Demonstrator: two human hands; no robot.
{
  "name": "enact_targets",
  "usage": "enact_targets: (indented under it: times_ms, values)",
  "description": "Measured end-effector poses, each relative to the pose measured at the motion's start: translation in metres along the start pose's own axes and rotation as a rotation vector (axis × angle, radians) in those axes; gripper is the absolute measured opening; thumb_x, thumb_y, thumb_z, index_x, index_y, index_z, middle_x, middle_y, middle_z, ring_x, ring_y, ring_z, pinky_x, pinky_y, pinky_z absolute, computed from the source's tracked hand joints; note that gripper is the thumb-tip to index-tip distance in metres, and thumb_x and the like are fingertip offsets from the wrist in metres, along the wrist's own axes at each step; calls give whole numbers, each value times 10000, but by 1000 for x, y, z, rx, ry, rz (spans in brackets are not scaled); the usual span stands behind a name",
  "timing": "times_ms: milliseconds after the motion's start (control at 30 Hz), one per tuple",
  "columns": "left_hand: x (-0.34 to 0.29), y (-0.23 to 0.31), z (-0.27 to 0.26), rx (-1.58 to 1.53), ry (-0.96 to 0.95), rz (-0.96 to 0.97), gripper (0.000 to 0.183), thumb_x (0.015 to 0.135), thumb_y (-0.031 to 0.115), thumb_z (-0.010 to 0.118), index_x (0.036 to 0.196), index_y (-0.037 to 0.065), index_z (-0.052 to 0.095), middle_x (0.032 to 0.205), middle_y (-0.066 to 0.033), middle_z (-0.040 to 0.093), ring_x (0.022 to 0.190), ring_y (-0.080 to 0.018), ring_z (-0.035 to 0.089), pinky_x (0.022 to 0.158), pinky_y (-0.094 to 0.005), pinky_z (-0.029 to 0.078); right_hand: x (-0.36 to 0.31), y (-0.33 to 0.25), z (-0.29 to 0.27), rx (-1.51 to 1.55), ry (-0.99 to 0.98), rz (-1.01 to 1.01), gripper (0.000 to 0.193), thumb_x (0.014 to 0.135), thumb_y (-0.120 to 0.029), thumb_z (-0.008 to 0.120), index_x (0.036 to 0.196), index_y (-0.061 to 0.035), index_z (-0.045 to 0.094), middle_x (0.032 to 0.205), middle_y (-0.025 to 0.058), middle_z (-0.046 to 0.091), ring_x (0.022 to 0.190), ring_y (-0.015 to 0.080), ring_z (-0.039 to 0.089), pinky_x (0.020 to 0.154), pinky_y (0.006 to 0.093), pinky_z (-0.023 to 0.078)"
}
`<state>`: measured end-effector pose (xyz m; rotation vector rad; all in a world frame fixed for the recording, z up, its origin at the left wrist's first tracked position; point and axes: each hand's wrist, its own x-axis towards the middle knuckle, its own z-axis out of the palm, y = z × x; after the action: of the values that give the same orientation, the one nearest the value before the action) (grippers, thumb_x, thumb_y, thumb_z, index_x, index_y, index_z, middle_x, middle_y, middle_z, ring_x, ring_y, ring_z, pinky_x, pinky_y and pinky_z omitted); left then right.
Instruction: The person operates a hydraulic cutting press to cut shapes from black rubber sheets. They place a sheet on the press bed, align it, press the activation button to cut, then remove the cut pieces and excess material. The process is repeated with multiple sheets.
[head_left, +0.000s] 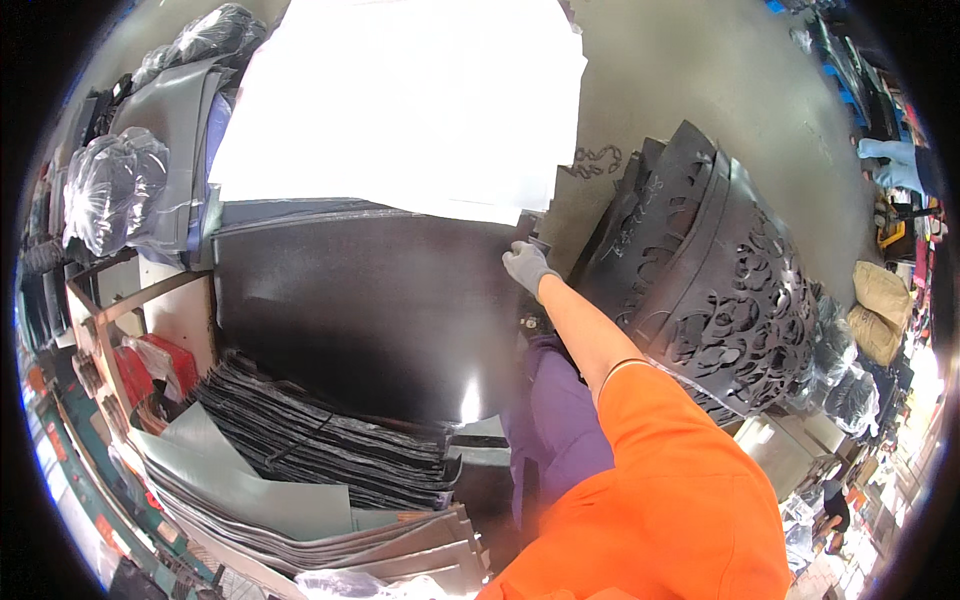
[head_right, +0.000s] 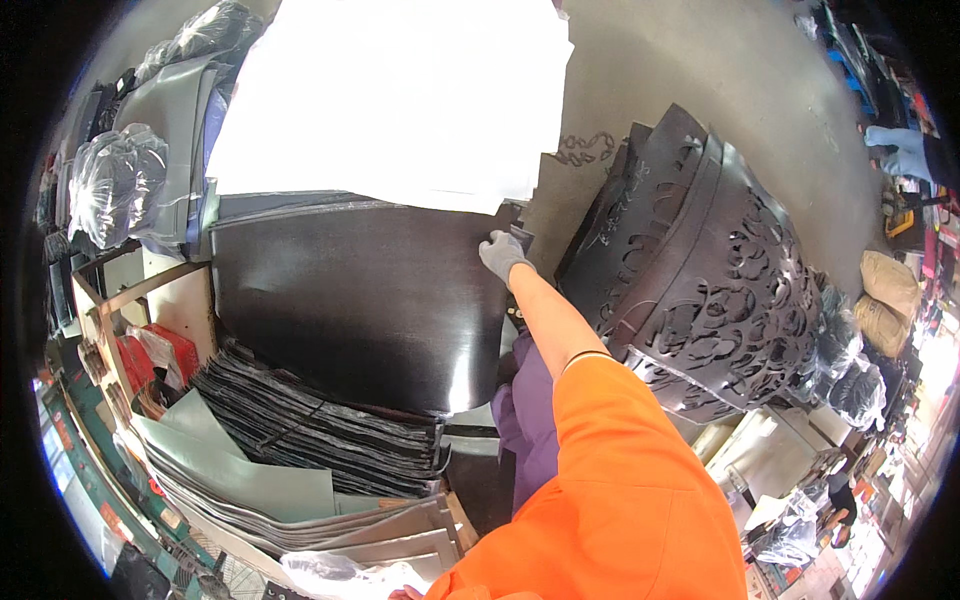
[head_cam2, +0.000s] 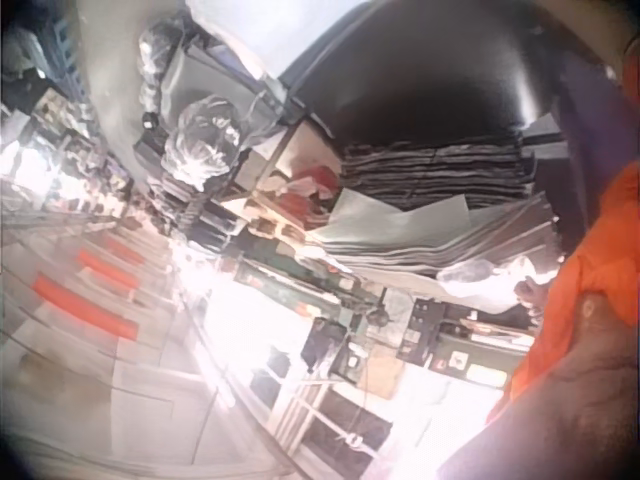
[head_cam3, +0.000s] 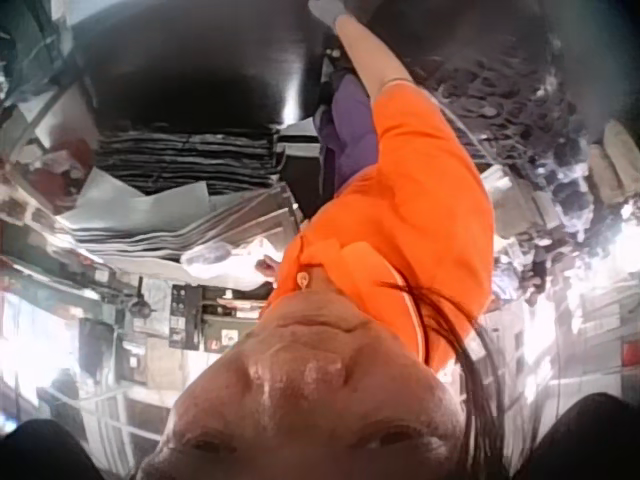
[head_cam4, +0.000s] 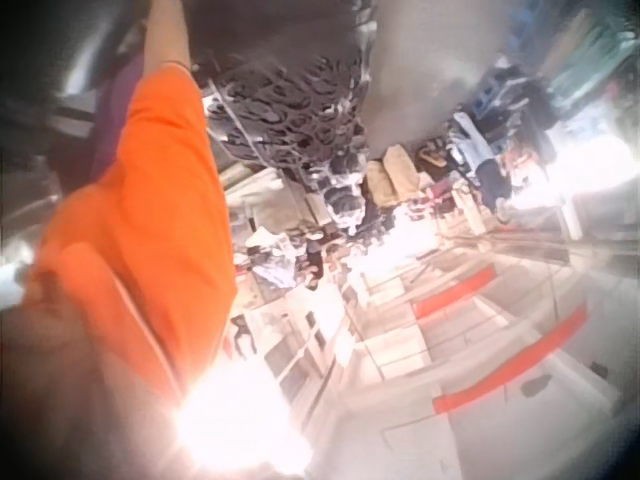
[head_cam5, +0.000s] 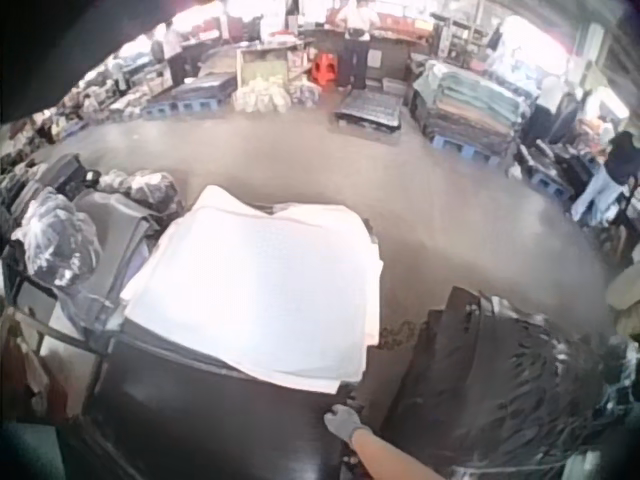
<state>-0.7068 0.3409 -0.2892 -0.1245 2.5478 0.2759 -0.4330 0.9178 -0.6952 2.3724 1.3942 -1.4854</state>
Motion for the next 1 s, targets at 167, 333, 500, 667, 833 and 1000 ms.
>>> enact_targets:
  times_ms: [167,333,500,667,833,1000]
  values:
    - [-1,4,5,146,-52,62,309,917,246,672,1149,53,605,771,-5,563,647,-124,509,593,-250,435,31,6,23,125,-26,175,626,792,-336,645,1272,57,563,1282,292,583,1226,391,559,1030,415,459]
    - [2,5,10,211,-89,98,332,910,247,688,1163,53,597,799,-12,561,676,-136,509,614,-266,440,39,5,25,244,63,270,717,735,-362,731,1290,55,553,1311,278,568,1253,379,542,1049,409,440]
    - [6,-5,12,255,-99,145,357,903,248,704,1178,53,589,827,-19,558,704,-147,509,635,-282,445,41,11,12,415,15,327,828,711,-384,815,1343,59,516,1314,240,581,1254,323,550,1023,365,439]
    - [-1,-11,8,319,-108,242,383,895,250,720,1193,52,581,855,-27,555,733,-159,509,656,-299,450,26,-20,25,199,-25,85,536,804,-459,687,1050,17,706,1028,206,715,1024,371,676,913,382,519]
    - [-8,-6,7,205,-196,250,239,950,232,668,1084,62,569,847,28,504,752,-79,437,632,-235,394,-25,-61,37,-551,-122,-325,291,878,-314,614,950,-69,754,982,154,732,924,321,716,799,435,572]
    - [-8,6,34,32,-206,166,266,927,343,673,1019,93,677,845,-34,573,745,-154,541,654,-303,457,-132,-69,25,-822,-263,-706,140,816,-159,632,848,-134,766,891,81,742,862,249,725,695,383,566]
